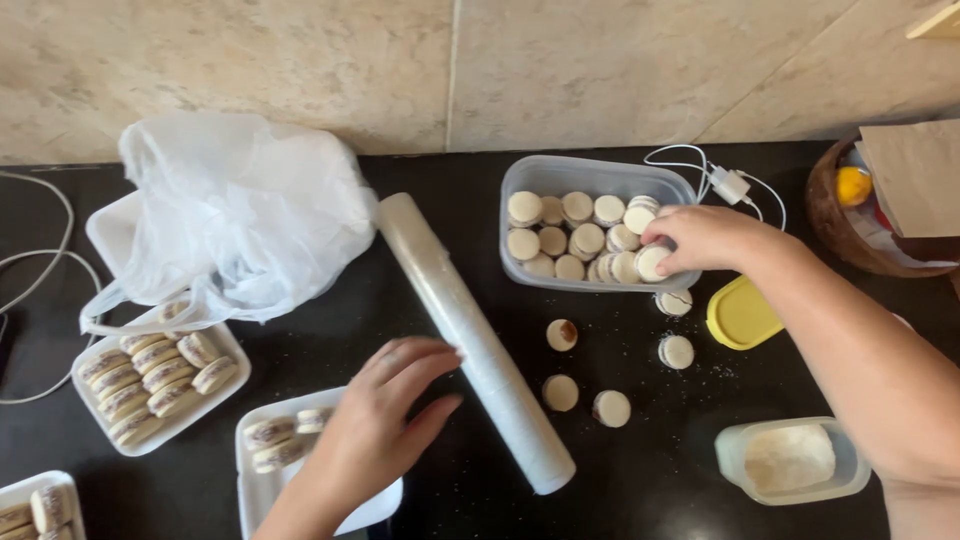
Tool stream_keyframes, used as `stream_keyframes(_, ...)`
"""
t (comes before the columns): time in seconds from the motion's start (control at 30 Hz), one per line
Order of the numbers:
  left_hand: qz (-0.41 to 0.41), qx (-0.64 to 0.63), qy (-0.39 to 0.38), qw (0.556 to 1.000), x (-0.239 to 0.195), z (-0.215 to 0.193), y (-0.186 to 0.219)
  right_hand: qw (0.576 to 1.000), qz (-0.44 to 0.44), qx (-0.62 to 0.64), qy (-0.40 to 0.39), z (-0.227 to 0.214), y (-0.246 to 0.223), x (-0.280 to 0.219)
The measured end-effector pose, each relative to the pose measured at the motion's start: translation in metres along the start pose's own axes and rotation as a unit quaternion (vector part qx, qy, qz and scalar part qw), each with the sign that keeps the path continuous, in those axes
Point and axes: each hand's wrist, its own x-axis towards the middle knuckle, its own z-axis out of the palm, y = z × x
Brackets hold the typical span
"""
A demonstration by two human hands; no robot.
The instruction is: The person picks up alfajores from a container and arranges them into small white trays, occasionally weighing the trays on a digital scale.
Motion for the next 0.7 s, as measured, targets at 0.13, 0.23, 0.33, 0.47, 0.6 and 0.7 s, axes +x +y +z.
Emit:
stream_keyframes(0.13, -0.017, 0.0, -0.044, 0.999, 0.071, 0.066, -0.012, 0.999, -0.013, -0.024, -0.027, 0.0, 0.007, -0.002)
stream_keyframes(0.23, -0.058, 0.025, -0.095, 0.993, 0.131, 0.13, -0.042, 0.991, -0.113, -0.029, 0.06, 0.013, 0.028, 0.008)
stream_keyframes(0.33, -0.054, 0.066, -0.101, 0.991, 0.171, 0.195, -0.085, 0.981, -0.168, 0.039, 0.084, 0.019, 0.037, 0.006)
stream_keyframes(0.47, -0.124, 0.166, -0.146, 0.967, 0.196, 0.247, -0.112, 0.943, -0.202, 0.212, 0.16, 0.026, 0.064, -0.03)
stream_keyframes(0.6, -0.201, 0.24, -0.234, 0.92, 0.209, 0.255, -0.1, 0.917, -0.266, 0.289, 0.069, 0.061, 0.065, -0.063)
stream_keyframes(0.7, -0.234, 0.262, -0.241, 0.905, 0.2, 0.274, -0.107, 0.94, -0.273, 0.206, -0.002, 0.129, 0.04, -0.029)
